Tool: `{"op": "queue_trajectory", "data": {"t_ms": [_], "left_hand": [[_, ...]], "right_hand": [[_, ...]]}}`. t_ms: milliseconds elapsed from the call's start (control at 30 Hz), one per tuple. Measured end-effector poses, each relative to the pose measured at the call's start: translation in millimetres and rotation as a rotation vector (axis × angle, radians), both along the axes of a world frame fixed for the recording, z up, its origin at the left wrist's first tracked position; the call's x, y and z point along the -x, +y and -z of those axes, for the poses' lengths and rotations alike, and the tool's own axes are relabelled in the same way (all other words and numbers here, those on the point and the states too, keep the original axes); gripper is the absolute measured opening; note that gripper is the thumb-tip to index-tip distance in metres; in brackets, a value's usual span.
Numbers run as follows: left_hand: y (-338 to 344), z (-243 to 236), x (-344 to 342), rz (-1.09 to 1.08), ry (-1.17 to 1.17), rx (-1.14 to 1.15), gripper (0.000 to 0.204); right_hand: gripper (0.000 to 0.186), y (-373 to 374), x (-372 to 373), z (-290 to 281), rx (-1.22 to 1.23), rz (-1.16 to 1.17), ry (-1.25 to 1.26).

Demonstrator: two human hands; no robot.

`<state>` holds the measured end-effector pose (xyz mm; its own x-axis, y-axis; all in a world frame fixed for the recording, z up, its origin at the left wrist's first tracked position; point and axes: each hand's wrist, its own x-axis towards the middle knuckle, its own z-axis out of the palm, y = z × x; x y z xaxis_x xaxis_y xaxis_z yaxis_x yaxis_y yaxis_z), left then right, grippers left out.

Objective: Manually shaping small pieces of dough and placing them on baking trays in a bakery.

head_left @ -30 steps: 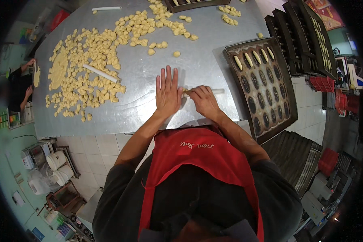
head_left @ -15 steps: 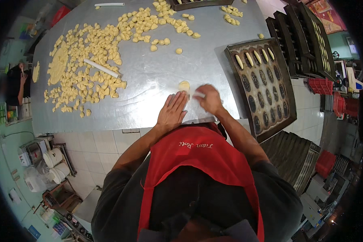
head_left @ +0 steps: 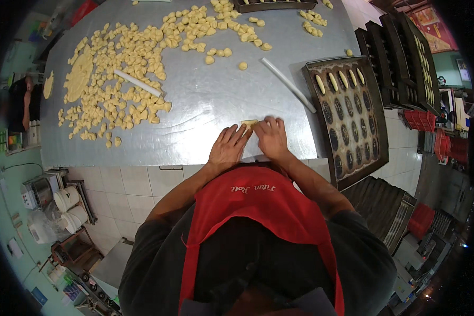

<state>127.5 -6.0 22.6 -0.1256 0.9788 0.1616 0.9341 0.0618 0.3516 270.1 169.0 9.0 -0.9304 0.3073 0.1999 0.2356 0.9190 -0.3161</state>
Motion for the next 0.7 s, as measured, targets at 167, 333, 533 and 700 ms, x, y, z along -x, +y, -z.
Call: {"op": "queue_trajectory", "data": {"t_ms": [167,333,533,700], "left_hand": [[22.5,-9.8,35.6,-0.210,-0.441,-0.091,0.026],[1.5,10.7,140.1,-0.541,-0.312,-0.154,0.030],[112.9,26.3,237.7,-0.469,-0.388,-0.190,0.033],[175.2,33.3,262.2,-0.482,-0.290,-0.204,0.028]], "right_hand": [[0.046,14.8,89.8,2.5,0.340,0.146,-0.096],[0.080,-37.8,51.5,-2.8,0.185,0.025,-0.068],[0.081,0.9,109.2,-9.9,0.003,0.186,-0.048],[0.062,-7.4,107.7,-11.1,0.117,0.209,0.045]]}}
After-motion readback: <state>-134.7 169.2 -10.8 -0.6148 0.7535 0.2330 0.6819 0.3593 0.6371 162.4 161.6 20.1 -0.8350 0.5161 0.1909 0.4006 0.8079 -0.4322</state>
